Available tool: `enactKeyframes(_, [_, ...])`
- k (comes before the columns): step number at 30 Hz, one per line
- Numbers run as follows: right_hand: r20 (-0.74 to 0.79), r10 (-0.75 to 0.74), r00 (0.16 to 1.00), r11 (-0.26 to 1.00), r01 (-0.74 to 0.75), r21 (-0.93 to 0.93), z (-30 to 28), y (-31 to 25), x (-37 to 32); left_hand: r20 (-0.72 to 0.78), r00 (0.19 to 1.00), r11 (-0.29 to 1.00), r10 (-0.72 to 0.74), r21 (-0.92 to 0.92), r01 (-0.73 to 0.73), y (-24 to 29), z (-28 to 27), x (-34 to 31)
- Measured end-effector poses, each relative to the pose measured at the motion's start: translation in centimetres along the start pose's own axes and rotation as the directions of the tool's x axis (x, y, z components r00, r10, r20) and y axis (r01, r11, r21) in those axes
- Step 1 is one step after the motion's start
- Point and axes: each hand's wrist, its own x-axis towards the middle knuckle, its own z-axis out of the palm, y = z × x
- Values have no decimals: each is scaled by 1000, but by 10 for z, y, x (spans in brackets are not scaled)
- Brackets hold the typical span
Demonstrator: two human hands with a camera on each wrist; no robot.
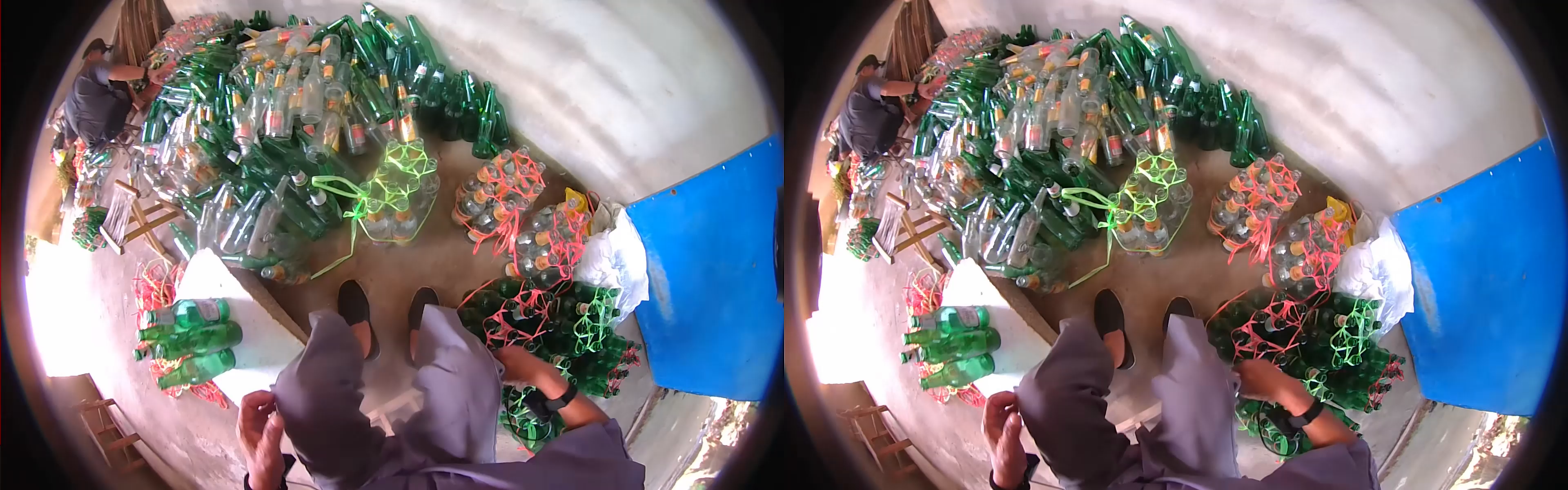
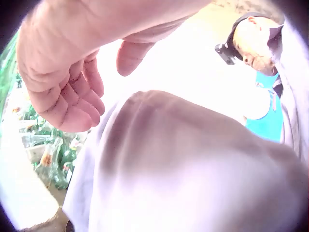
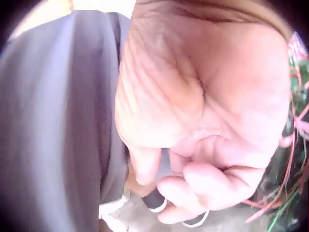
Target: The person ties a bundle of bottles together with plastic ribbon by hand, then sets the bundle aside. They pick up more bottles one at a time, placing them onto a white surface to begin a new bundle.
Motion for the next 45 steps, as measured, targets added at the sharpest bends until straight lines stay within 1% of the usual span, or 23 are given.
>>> enactKeyframes(1, [-56, 17, 998, 998, -21, -62, -34, -17, 8, 37, 999, 998, 3, 68, -6, 3, 1, 7])
enactKeyframes(3, [-100, -19, 995, 1000, 17, -25, -91, -33, 36, 66, 997, 978, 38, 201, -50, 11, 1, 23])
enactKeyframes(5, [-271, -117, 955, 992, 102, -70, -143, -52, 76, 159, 987, 963, -8, 268, -36, 15, 5, 38])
enactKeyframes(7, [-305, -23, 952, 964, -60, -259, -187, -54, 126, 237, 965, 851, 116, 477, -219, 29, 20, 54])
enactKeyframes(9, [-366, -24, 930, 959, -82, -271, -219, -46, 174, 270, 962, 851, 47, 493, -180, 38, 26, 66])
enactKeyframes(11, [-351, -24, 936, 984, -40, -174, -252, -42, 218, 310, 948, 756, 78, 601, -259, 38, 28, 75])
enactKeyframes(13, [-290, 22, 957, 988, -66, -143, -288, -25, 263, 302, 951, 752, 72, 610, -251, 41, 33, 83])
enactKeyframes(16, [-365, 103, 925, 989, -134, -61, -329, 17, 321, 317, 945, 734, 86, 621, -275, 42, 43, 102])
enactKeyframes(18, [-583, 127, 802, 988, -152, 6, -342, 38, 346, 337, 939, 732, 71, 622, -279, 43, 51, 116])
enactKeyframes(21, [-499, 250, 830, 967, -185, 176, -343, 28, 346, 364, 930, 726, 55, 625, -288, 46, 57, 135])
enactKeyframes(23, [-449, 285, 847, 955, -212, 206, -337, 14, 327, 392, 919, 733, 38, 614, -292, 47, 61, 146])
enactKeyframes(27, [-343, 203, 917, 950, -100, 295, -321, 10, 292, 414, 910, 741, 14, 607, -287, 48, 66, 159])
enactKeyframes(30, [-274, 243, 930, 925, -137, 355, -325, 0, 271, 422, 906, 742, 32, 598, -305, 44, 66, 161])
enactKeyframes(32, [-243, 229, 943, 939, -148, 311, -337, -14, 256, 403, 914, 753, 52, 585, -301, 42, 66, 161])
enactKeyframes(33, [-275, 164, 947, 946, -73, 315, -340, -19, 251, 414, 909, 753, 48, 583, -305, 41, 64, 161])
enactKeyframes(35, [-213, 39, 976, 973, 12, 231, -364, -29, 241, 415, 906, 733, 87, 589, -340, 38, 62, 163])
enactKeyframes(37, [-221, 47, 974, 998, -36, 56, -391, -67, 220, 425, 900, 741, 93, 575, -348, 41, 67, 165])
enactKeyframes(38, [-210, 71, 975, 995, -54, 84, -403, -66, 216, 408, 908, 757, 91, 565, -329, 44, 70, 166])
enactKeyframes(39, [-257, 5, 966, 993, -34, -109, -422, -80, 208, 388, 917, 772, 95, 553, -314, 43, 71, 166])
enactKeyframes(40, [-268, 7, 963, 993, -38, -109, -427, -69, 203, 270, 957, 839, 110, 491, -235, 25, 71, 161])
enactKeyframes(43, [-371, 73, 926, 992, -106, -70, -482, -13, 201, 248, 959, 838, 140, 485, -248, 20, 69, 159])
enactKeyframes(44, [-410, 75, 909, 991, -115, -73, -516, 3, 207, 411, 904, 799, 117, 501, -332, 40, 72, 170])
enactKeyframes(45, [-449, 69, 891, 990, -117, -81, -552, 13, 216, 391, 908, 798, 150, 494, -345, 44, 72, 172])
